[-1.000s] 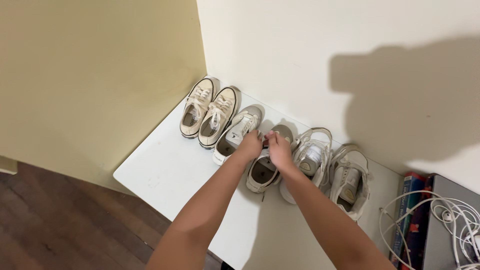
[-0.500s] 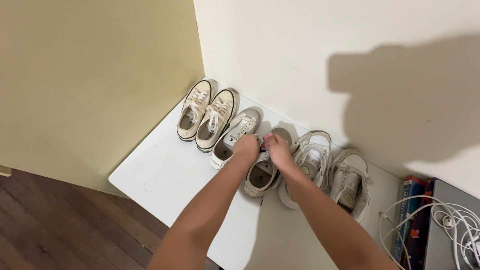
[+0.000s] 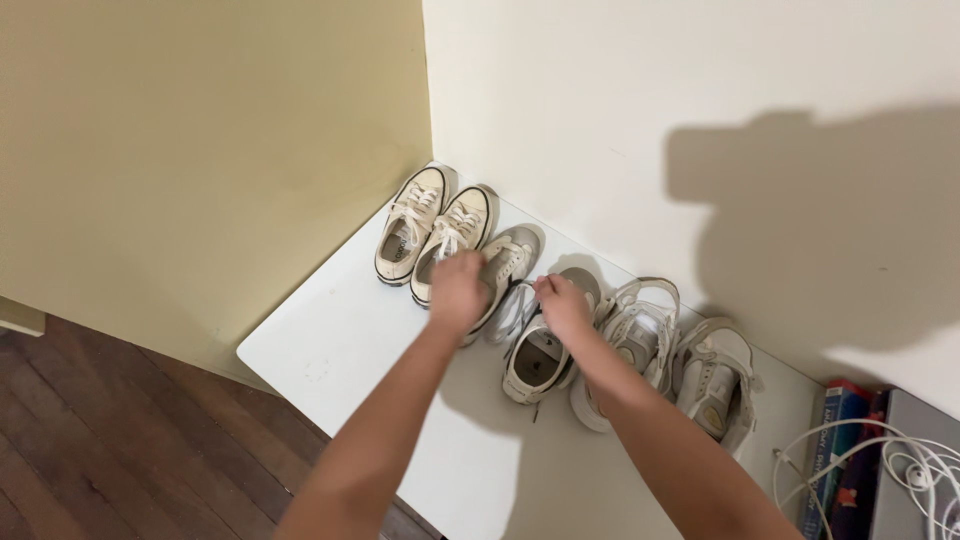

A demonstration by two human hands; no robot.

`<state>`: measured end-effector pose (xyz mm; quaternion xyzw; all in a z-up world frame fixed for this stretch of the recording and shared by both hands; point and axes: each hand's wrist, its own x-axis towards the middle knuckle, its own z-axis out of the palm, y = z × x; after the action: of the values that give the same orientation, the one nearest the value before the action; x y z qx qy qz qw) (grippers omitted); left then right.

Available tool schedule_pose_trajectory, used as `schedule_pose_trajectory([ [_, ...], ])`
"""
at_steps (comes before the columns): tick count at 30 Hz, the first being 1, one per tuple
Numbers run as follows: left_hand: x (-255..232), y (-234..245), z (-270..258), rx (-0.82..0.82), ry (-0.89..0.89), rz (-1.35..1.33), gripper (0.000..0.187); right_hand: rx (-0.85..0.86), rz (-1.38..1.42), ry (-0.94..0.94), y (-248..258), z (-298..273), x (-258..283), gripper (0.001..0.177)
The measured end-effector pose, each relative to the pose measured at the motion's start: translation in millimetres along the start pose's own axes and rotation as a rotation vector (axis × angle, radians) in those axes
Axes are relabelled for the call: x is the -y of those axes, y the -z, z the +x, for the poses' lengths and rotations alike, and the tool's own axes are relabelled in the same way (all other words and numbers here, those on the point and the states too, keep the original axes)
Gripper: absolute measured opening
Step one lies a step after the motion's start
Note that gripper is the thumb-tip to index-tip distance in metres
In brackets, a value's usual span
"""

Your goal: The person unlaces and relaces two pairs of shoes on a white bench. They first remove the laces from a pair of white sneakers, then re-lace them. They repeat the same process with a pair of beige canvas shoes, finishing by placing the laced shoes back on the bench.

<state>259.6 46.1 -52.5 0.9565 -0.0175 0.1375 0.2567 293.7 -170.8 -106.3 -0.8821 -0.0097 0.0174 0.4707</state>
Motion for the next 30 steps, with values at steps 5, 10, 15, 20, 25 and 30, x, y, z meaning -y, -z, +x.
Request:
schedule_pose_trajectory([
  [5, 75, 40, -16, 0.085, 0.077, 0.160, 0.050, -0.101, -0.319, 0.205, -15, -18, 54, 0.026],
  [10, 88, 40, -35, 0.113, -0.085, 0.305, 0.058, -0.108, -0.280, 0.378, -45, -33, 88, 0.018],
  [15, 82, 36, -29, 0.172, -0.015, 0.402, 0.052, -0.073, -0.281, 0.471, -64, -50, 105, 0.019],
  [20, 88, 38, -24, 0.182, 0.026, 0.386, 0.044, -0.016, -0.294, 0.456, -67, -58, 109, 0.022],
  [25, 101, 39, -18, 0.180, 0.062, 0.325, 0.043, 0.000, -0.274, 0.460, -67, -58, 105, 0.024],
  [30, 107, 56, -23, 0.181, 0.038, 0.263, 0.044, 0.024, -0.270, 0.473, -71, -58, 100, 0.023],
])
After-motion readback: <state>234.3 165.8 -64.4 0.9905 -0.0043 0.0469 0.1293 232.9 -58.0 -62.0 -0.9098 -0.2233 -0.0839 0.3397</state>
